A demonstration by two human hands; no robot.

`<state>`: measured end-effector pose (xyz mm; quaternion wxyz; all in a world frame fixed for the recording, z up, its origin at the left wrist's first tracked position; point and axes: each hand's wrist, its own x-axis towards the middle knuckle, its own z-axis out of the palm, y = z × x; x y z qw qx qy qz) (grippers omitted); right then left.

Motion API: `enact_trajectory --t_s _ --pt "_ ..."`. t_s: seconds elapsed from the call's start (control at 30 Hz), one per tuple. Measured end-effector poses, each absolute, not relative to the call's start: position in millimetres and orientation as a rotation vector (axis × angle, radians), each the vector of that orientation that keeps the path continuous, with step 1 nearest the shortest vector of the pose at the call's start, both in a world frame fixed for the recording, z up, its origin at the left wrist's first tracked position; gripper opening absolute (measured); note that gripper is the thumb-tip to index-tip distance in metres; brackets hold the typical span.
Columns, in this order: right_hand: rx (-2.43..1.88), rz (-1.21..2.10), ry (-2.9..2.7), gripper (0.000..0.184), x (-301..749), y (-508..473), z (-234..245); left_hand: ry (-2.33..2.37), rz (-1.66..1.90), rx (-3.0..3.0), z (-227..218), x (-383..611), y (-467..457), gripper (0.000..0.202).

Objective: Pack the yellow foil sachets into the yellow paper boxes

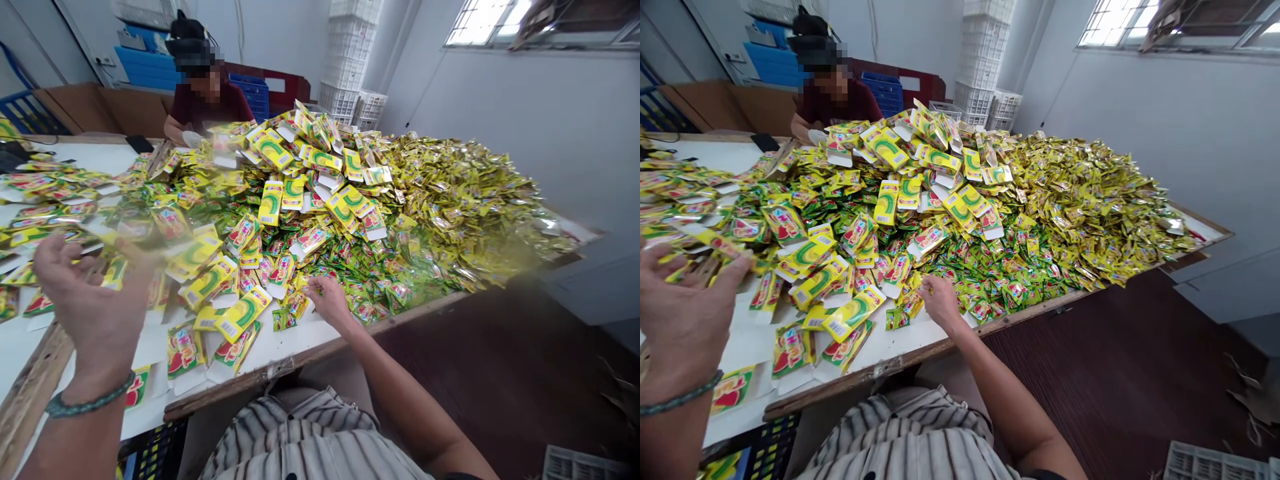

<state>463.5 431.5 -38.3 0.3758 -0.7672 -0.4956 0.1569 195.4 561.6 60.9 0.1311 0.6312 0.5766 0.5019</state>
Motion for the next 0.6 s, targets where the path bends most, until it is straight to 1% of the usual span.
enact_trajectory --t_s 0.03,0.07,0.13,0.17,0.23,0.3,0.37,0.53,0.6 --pt "-2.023 0.379 -1.361 0.016 465 433 -43 1.668 1.512 1.842 63 201 558 0.082" --pt "-2.073 0.359 -1.449 0.019 465 434 -47 1.624 1.475 1.847 60 210 551 0.072" --pt "-2.147 0.328 -1.57 0.022 458 433 -55 1.461 1.161 1.87 40 232 529 0.041" --pt "-2.172 0.324 -1.603 0.02 455 432 -58 1.391 0.97 1.888 25 243 518 0.032" --pt "-2.186 0.313 -1.638 0.018 450 427 -63 1.274 0.646 2.02 -5 262 497 0.023" --pt "-2.147 0.267 -1.656 0.015 449 420 -63 1.197 0.436 2.23 -26 275 482 0.019" --pt "-2.067 0.216 -1.649 0.011 451 412 -61 1.149 0.319 2.415 -37 283 475 0.02" --pt "-1.894 0.269 -1.458 0.008 449 394 -53 1.185 0.176 2.579 -38 292 478 0.017" --pt "-1.841 0.323 -1.371 0.009 445 389 -51 1.2 0.185 2.528 -39 292 481 0.02"
